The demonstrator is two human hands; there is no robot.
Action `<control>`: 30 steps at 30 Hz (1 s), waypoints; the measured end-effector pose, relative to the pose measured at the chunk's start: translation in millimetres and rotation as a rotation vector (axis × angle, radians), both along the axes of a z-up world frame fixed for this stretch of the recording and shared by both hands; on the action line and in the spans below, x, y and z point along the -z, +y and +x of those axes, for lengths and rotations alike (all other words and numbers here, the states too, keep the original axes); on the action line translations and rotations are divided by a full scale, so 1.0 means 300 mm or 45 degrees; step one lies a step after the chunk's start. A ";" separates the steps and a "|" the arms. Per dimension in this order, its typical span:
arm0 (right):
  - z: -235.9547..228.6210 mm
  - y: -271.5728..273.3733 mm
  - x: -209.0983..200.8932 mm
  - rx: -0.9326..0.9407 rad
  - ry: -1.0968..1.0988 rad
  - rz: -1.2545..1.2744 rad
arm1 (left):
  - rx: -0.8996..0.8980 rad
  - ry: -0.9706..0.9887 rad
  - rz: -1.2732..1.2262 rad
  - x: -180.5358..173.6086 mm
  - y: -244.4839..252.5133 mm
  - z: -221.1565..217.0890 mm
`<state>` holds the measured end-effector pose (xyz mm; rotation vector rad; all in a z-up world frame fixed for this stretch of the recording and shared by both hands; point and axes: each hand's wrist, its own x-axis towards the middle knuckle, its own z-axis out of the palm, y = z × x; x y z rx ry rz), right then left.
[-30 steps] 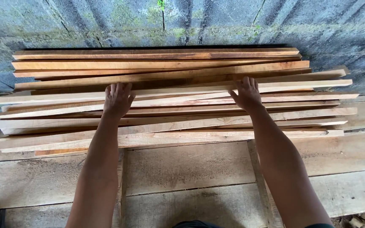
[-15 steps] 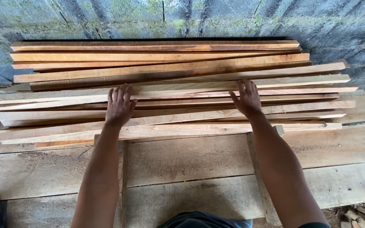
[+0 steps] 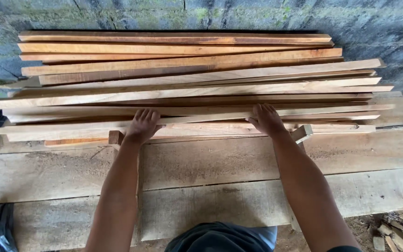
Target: Sorting and organizing thin wooden planks on a workbench.
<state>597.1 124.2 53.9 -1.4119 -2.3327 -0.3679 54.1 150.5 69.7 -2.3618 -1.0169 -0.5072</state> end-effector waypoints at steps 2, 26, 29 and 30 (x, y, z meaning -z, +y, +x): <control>-0.029 -0.026 -0.053 0.034 -0.044 -0.002 | -0.015 0.013 0.032 0.032 -0.002 -0.004; -0.243 0.060 -0.205 0.848 0.686 0.286 | -0.530 -0.436 0.003 -0.024 0.117 0.063; -0.210 -0.004 -0.175 0.308 0.489 0.296 | -0.206 -0.272 -0.069 0.002 0.045 0.055; -0.191 -0.058 -0.161 -0.026 0.347 0.180 | -0.097 -0.265 -0.203 0.013 -0.018 0.066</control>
